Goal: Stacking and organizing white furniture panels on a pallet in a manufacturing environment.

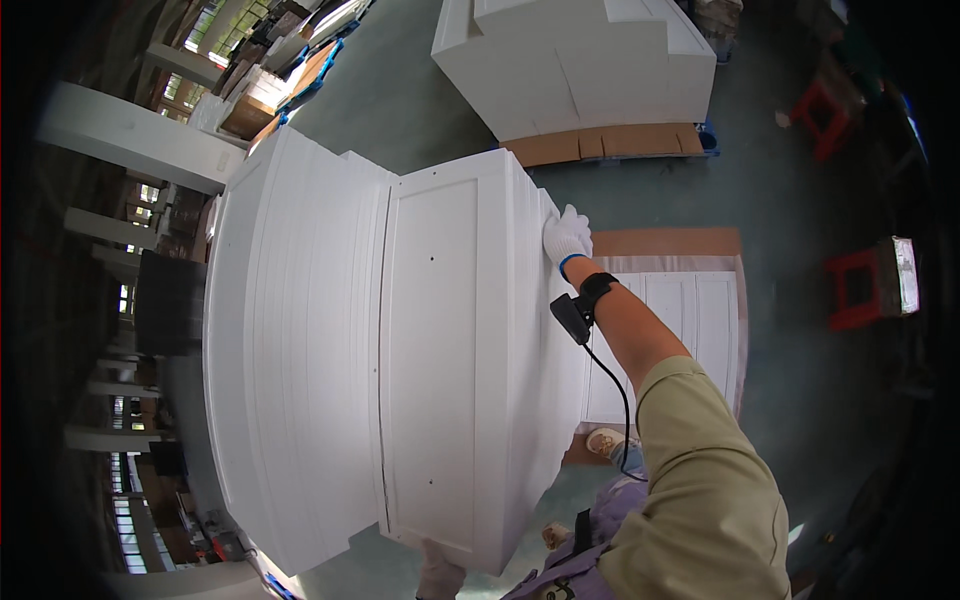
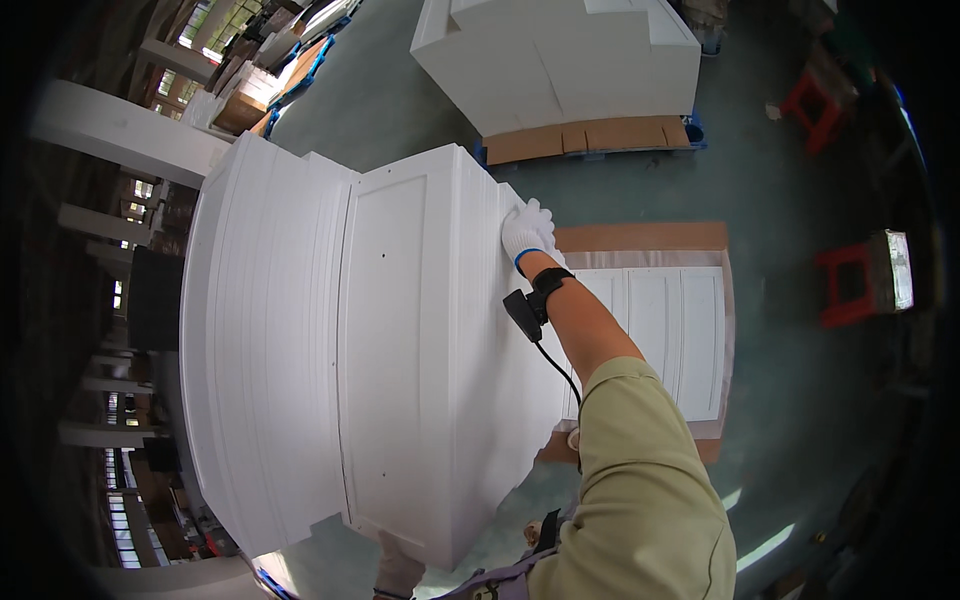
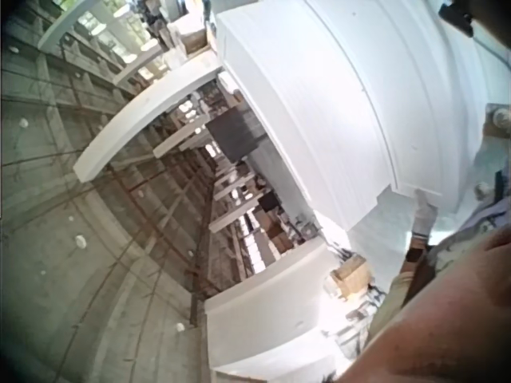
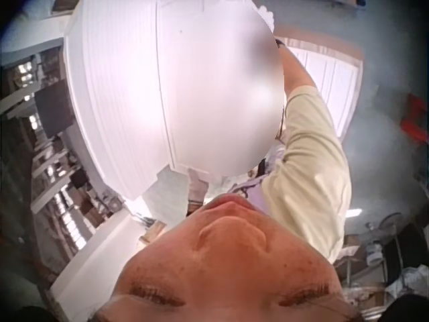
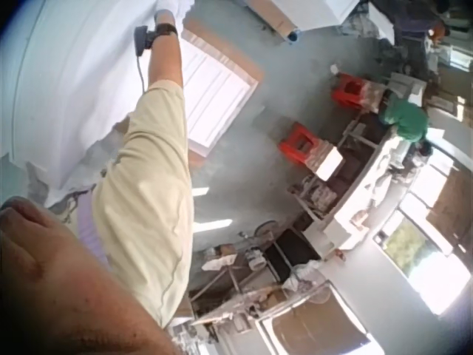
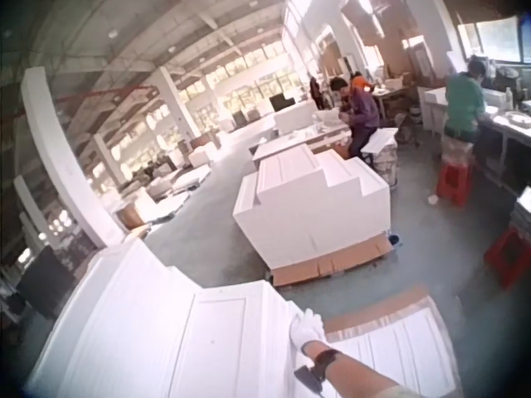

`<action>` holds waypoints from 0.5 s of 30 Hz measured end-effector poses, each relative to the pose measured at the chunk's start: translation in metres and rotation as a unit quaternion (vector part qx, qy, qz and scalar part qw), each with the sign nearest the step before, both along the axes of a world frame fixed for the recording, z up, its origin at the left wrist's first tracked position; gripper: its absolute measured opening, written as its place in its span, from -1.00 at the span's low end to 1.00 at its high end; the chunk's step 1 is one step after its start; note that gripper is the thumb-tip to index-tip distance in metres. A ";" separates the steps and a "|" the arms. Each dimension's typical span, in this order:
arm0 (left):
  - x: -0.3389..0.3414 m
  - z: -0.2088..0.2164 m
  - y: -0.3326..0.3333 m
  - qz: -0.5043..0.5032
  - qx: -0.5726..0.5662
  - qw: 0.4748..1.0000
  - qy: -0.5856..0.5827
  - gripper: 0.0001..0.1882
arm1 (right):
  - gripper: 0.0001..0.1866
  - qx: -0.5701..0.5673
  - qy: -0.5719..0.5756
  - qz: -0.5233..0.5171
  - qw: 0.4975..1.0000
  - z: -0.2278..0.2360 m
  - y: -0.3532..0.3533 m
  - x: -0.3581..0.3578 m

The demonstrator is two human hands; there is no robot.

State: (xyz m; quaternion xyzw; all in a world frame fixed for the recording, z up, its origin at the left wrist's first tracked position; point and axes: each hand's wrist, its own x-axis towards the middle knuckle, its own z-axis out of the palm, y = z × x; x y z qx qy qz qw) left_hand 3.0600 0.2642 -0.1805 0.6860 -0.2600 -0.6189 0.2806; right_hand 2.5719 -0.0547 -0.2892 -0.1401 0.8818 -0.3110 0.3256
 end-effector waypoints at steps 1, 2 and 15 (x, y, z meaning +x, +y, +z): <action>0.004 0.002 0.001 0.002 -0.001 1.000 0.000 -0.12 | -0.58 -0.033 -0.002 -0.037 0.999 0.003 -0.002 -0.001; 0.008 -0.002 -0.001 -0.035 0.014 0.999 -0.007 -0.12 | -0.55 -0.059 0.004 -0.082 0.995 0.006 0.002 -0.013; -0.023 0.006 -0.004 -0.041 -0.003 0.998 0.053 -0.14 | -0.59 -0.236 0.108 -0.100 0.961 0.093 -0.010 0.000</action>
